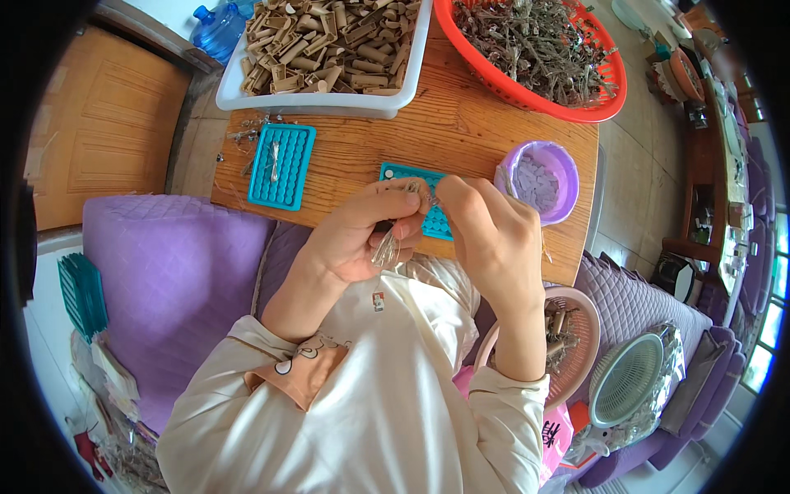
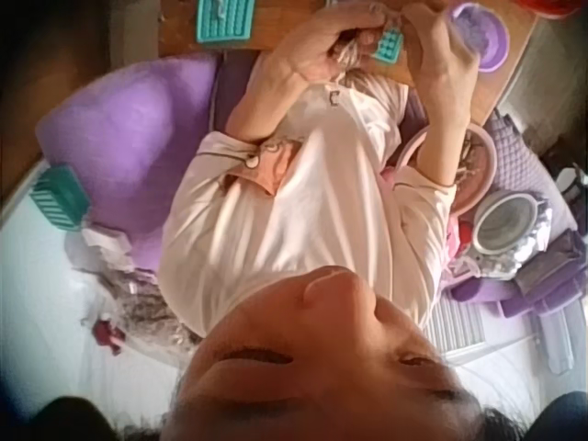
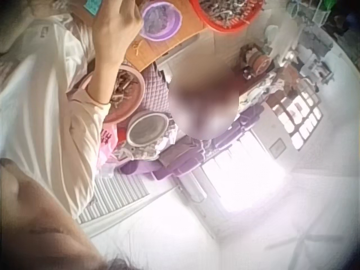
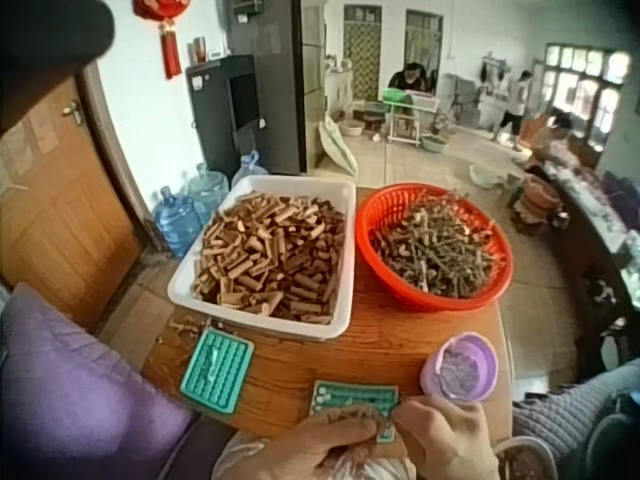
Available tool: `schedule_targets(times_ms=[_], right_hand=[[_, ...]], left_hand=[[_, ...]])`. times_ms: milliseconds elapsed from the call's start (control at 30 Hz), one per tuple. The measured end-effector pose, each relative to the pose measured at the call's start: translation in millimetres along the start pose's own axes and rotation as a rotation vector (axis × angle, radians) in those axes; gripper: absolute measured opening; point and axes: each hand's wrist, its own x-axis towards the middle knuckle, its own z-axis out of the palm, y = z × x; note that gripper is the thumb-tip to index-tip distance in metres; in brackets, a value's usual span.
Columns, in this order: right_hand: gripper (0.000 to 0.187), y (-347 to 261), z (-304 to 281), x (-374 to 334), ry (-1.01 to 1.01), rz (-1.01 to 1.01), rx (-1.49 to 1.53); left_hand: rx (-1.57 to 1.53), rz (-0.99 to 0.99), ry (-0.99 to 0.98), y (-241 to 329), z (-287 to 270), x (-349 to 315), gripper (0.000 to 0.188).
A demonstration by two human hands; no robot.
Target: The person assembles small mechanical parts by hand, inserting them into cylindrical housings.
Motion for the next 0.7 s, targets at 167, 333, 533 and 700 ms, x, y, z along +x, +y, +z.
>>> schedule_targets(times_ms=[167,333,533,700], right_hand=[[0.027,2,-2,0,0.062,-0.028,0.335],[0.025,8,9,-12,0.199,-0.114,0.324],[0.021,-7,12,-16,0.253,0.216,0.307],[0.030,4,14,-17,0.259,-0.241,-0.014]], left_hand=[[-0.036,0.045,0.000,-4,0,-2,0.010],[0.117,0.106,0.086,-8,4,0,0.010],[0.154,0.158,0.113,-12,2,3,0.012],[-0.010,0.074,0.062,-9,3,3,0.011]])
